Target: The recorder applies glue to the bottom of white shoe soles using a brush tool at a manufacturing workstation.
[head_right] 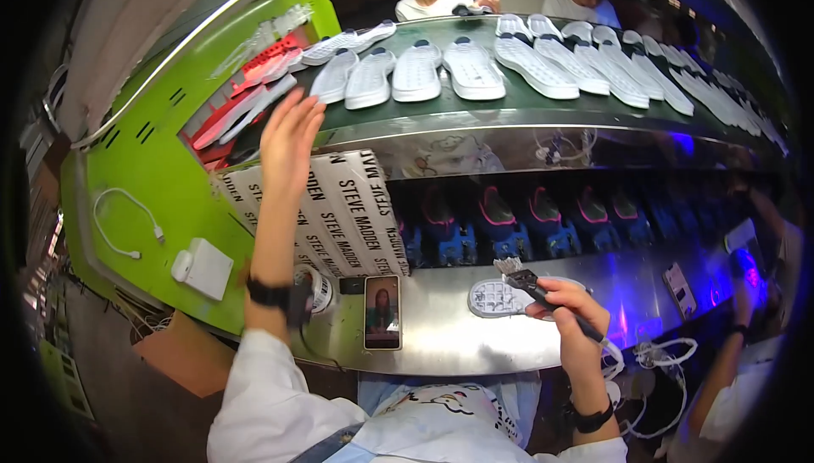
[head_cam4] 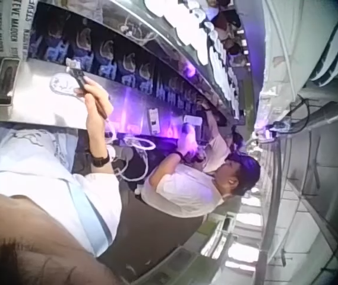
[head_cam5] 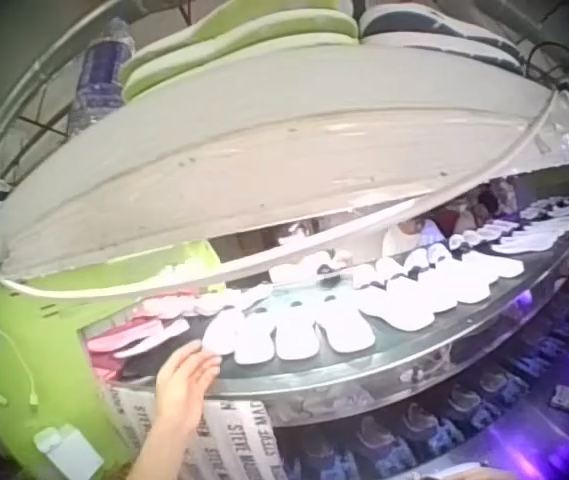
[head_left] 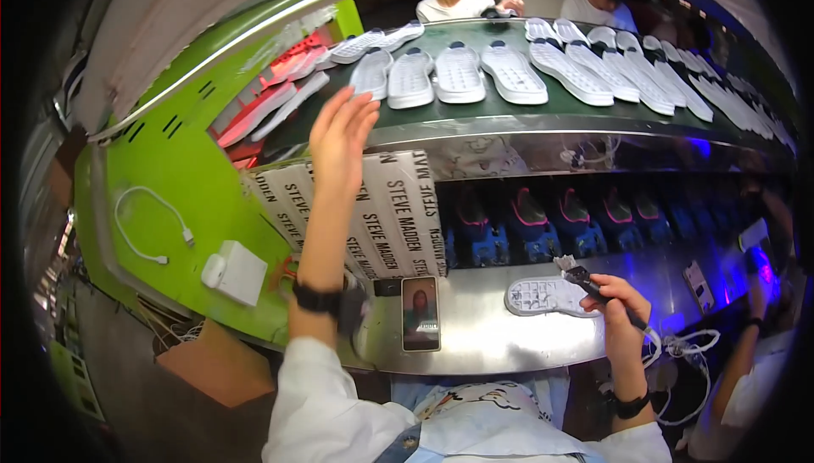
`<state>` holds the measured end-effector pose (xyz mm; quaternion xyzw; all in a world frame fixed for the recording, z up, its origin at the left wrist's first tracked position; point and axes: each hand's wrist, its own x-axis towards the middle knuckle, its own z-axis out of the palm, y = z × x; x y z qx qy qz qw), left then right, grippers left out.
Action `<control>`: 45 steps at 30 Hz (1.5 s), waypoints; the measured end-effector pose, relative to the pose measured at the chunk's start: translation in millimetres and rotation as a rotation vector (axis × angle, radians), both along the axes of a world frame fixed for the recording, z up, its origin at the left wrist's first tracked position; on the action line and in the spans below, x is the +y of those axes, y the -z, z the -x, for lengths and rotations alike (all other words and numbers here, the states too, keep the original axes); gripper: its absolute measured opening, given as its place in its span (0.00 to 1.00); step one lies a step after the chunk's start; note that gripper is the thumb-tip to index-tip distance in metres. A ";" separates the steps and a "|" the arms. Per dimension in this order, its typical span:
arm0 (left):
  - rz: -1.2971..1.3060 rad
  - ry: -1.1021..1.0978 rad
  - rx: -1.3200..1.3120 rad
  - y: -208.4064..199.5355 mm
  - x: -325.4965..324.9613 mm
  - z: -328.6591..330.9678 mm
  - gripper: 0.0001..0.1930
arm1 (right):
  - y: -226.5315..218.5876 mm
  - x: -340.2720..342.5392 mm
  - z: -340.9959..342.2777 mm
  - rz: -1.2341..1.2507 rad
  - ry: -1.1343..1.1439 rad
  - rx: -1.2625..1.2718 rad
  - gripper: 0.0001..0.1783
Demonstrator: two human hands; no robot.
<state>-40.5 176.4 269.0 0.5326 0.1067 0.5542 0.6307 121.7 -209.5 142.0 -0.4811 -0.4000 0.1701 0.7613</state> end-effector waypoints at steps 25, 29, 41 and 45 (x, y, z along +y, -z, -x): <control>1.024 1.082 -0.109 249.7 -211.7 15.4 0.37 | 27.2 49.5 27.9 0.299 0.236 -0.424 0.12; 1.110 0.943 -0.277 320.3 -199.3 -4.3 0.29 | 41.9 36.0 65.1 0.215 -0.038 -0.612 0.14; 0.846 1.296 -0.038 220.7 -170.1 -23.6 0.37 | 44.7 33.3 42.3 0.330 -0.460 -0.273 0.13; 0.962 1.164 0.464 203.9 -170.0 -39.3 0.21 | 12.2 33.4 25.2 0.586 -0.676 -0.220 0.12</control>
